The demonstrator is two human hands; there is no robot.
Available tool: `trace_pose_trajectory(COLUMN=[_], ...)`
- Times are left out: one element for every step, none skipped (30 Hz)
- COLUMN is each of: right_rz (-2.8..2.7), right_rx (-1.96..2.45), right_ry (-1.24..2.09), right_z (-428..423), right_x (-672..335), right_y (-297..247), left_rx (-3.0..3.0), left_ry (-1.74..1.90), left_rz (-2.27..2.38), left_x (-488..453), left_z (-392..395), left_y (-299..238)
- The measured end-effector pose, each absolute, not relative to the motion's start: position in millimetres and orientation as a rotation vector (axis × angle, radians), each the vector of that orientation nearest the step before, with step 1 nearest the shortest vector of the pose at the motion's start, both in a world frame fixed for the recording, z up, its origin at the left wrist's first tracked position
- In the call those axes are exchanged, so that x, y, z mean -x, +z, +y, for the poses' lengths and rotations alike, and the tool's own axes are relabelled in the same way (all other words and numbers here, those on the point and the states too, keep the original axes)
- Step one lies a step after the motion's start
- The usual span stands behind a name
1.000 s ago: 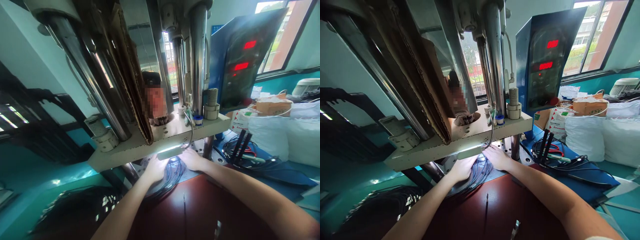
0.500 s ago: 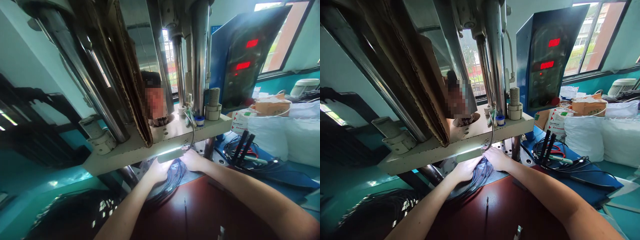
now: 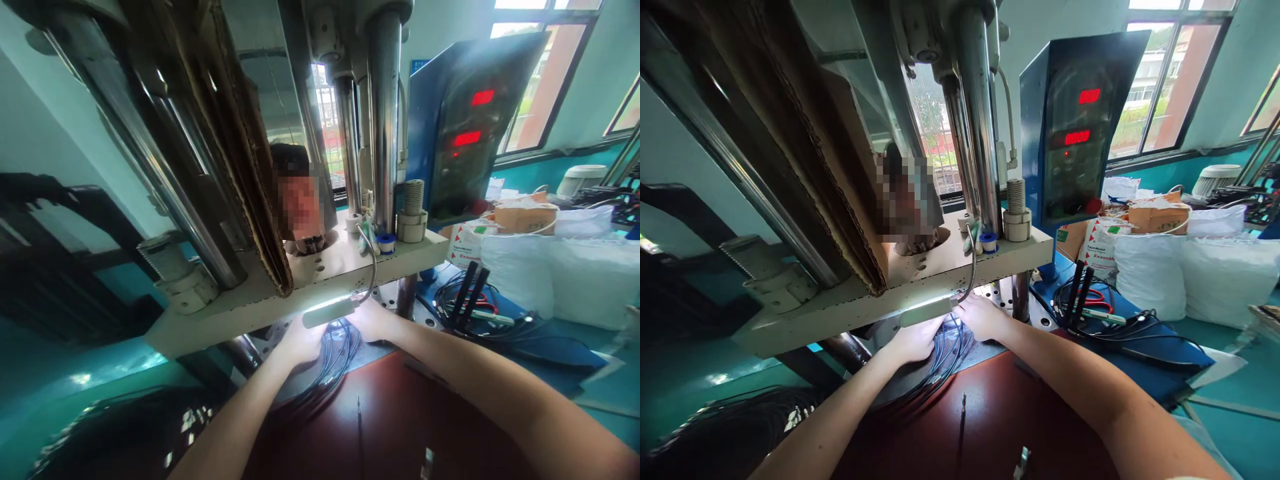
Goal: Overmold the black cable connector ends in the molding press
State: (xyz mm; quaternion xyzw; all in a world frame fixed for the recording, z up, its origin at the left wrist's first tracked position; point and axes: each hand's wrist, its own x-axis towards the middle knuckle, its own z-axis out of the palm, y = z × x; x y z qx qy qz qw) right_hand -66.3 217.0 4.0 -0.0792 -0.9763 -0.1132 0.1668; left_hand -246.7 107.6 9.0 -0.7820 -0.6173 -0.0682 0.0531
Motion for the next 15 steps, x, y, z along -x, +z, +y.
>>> trace_pose_trajectory(right_rz=[-2.784,-2.789,-2.795,-2.801,-2.808,-2.816,-2.825,-2.833,-2.841,-2.848,-2.854,-2.862,-2.87,-2.88,-2.888], right_rx=[0.241,0.259,0.276,0.291,0.3,0.301,0.302,0.302,0.304,0.31,0.319,0.328,0.338,0.351,0.37], right_ry=[-0.316,-0.309,-0.301,-0.291,-0.282,-0.271,-0.256,-0.239,-0.219,-0.197,-0.173,-0.147,-0.118,-0.087,-0.053], right_z=[217.1,217.1,217.0,216.9,216.9,216.9,216.9,216.9,216.9,217.1,217.4,218.2,219.7,222.0,225.3], right_x=[66.6,66.8,66.9,67.1,67.4,67.7,68.0,68.4,68.8,69.1,69.3,69.2,69.0,68.6,68.1], right_y=[3.5,3.0,2.8,2.9,3.3,4.0,4.9,6.1,7.3,8.5,9.6,10.6,11.4,12.1,12.5], left_rx=[2.356,2.341,2.334,2.329,2.331,2.338,2.349,2.363,2.378,2.391,2.398,2.392,2.372,2.324,2.244], left_ry=[-0.175,-0.154,-0.146,-0.154,-0.174,-0.198,-0.217,-0.225,-0.228,-0.227,-0.225,-0.22,-0.212,-0.203,-0.202], left_rz=[-1.886,-1.907,-1.928,-1.947,-1.961,-1.969,-1.977,-1.981,-1.983,-1.981,-1.976,-1.975,-1.983,-2.018,-2.089], left_x=[246.2,245.6,244.9,244.1,243.2,242.3,241.2,240.0,238.7,237.4,236.5,236.2,237.1,239.3,243.1], left_z=[108.0,108.5,109.0,109.4,109.7,109.8,109.8,109.7,109.5,109.3,108.9,108.3,107.5,106.4,105.2], left_y=[9.7,10.3,10.6,10.5,9.9,8.8,7.5,6.3,5.6,5.4,6.0,7.1,8.5,9.9,11.0])
